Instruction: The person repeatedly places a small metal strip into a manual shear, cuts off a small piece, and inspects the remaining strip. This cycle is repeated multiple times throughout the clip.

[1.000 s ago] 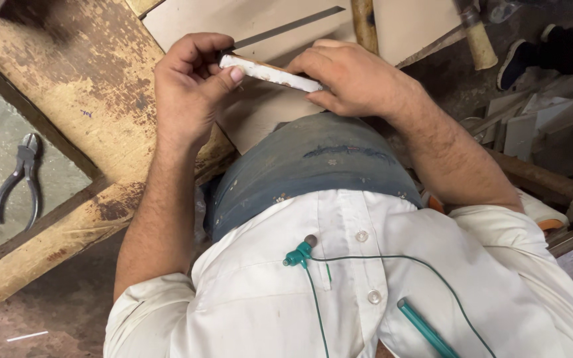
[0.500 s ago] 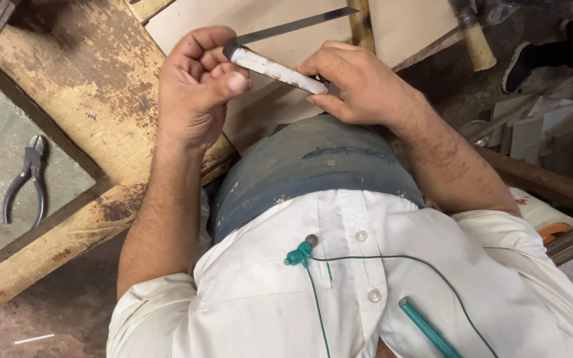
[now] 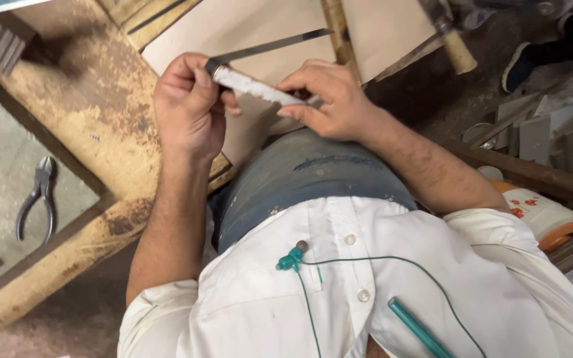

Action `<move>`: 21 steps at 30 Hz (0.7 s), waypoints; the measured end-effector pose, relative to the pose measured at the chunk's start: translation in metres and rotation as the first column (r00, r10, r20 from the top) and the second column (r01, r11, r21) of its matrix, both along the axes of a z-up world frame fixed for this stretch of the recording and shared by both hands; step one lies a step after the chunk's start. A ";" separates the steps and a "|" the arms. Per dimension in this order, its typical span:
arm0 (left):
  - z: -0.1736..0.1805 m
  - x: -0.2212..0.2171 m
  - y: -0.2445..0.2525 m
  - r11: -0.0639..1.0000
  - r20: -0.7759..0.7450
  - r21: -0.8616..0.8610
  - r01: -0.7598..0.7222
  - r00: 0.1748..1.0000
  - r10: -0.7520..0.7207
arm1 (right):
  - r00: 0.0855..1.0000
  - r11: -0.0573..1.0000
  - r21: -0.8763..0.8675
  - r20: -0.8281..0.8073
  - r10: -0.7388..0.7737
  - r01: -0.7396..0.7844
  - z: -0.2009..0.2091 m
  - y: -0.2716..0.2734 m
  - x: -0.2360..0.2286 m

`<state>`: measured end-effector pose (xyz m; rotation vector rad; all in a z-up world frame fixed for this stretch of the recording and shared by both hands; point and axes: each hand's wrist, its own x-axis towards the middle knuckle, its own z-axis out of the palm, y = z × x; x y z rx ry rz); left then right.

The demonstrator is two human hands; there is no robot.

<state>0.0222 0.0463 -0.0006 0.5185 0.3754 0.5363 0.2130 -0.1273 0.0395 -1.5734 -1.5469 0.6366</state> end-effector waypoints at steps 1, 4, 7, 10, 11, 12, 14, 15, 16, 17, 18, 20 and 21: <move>0.002 0.000 0.000 1.000 0.007 0.004 -0.003 1.000 0.003 | 1.000 0.999 0.033 0.013 -0.003 0.003 0.000 0.001 -0.001; 0.004 0.001 -0.001 0.996 0.019 -0.082 -0.018 1.000 0.019 | 0.999 0.995 0.098 0.028 -0.016 0.013 0.004 0.000 -0.002; 0.001 0.003 -0.004 0.985 0.024 -0.166 -0.053 0.998 0.057 | 0.999 0.993 0.115 0.016 -0.027 0.025 0.008 0.001 -0.004; -0.002 0.006 -0.009 0.977 0.051 -0.199 -0.073 0.995 0.085 | 0.983 0.998 0.040 -0.182 -0.030 0.038 0.011 -0.002 -0.005; -0.002 0.007 -0.010 0.975 0.062 -0.206 -0.078 0.994 0.093 | 0.960 0.999 0.002 -0.278 -0.033 0.035 0.011 -0.002 -0.005; -0.002 0.009 -0.011 0.978 0.067 -0.190 -0.087 0.993 0.101 | 0.923 0.999 -0.038 -0.382 -0.037 0.024 0.010 -0.001 -0.006; -0.001 0.015 -0.013 0.982 0.076 -0.158 -0.106 0.990 0.119 | 0.816 0.994 -0.113 -0.576 -0.056 -0.012 0.007 0.003 -0.007; 0.000 0.019 -0.014 0.988 0.063 -0.090 -0.123 0.990 0.129 | 0.827 0.987 -0.160 -0.556 -0.085 -0.006 0.006 0.003 -0.007; 0.000 0.023 -0.016 0.990 0.047 -0.024 -0.137 0.989 0.138 | 0.835 0.978 -0.210 -0.538 -0.117 0.001 0.006 0.002 -0.008; 0.002 0.025 -0.019 0.988 0.031 0.043 -0.148 0.989 0.147 | 0.842 0.966 -0.260 -0.518 -0.147 0.009 0.006 0.001 -0.009; 0.004 0.028 -0.022 0.977 0.012 0.135 -0.168 0.986 0.168 | 0.898 0.976 -0.211 -0.417 -0.144 0.058 0.007 -0.001 -0.010; 0.008 0.034 -0.026 0.928 -0.021 0.315 -0.199 0.976 0.216 | 0.968 0.986 -0.094 -0.198 -0.151 0.134 0.010 -0.005 -0.013; 0.010 0.037 -0.028 0.923 0.004 0.326 -0.207 0.976 0.217 | 0.959 0.986 -0.099 -0.235 -0.157 0.137 0.010 -0.005 -0.012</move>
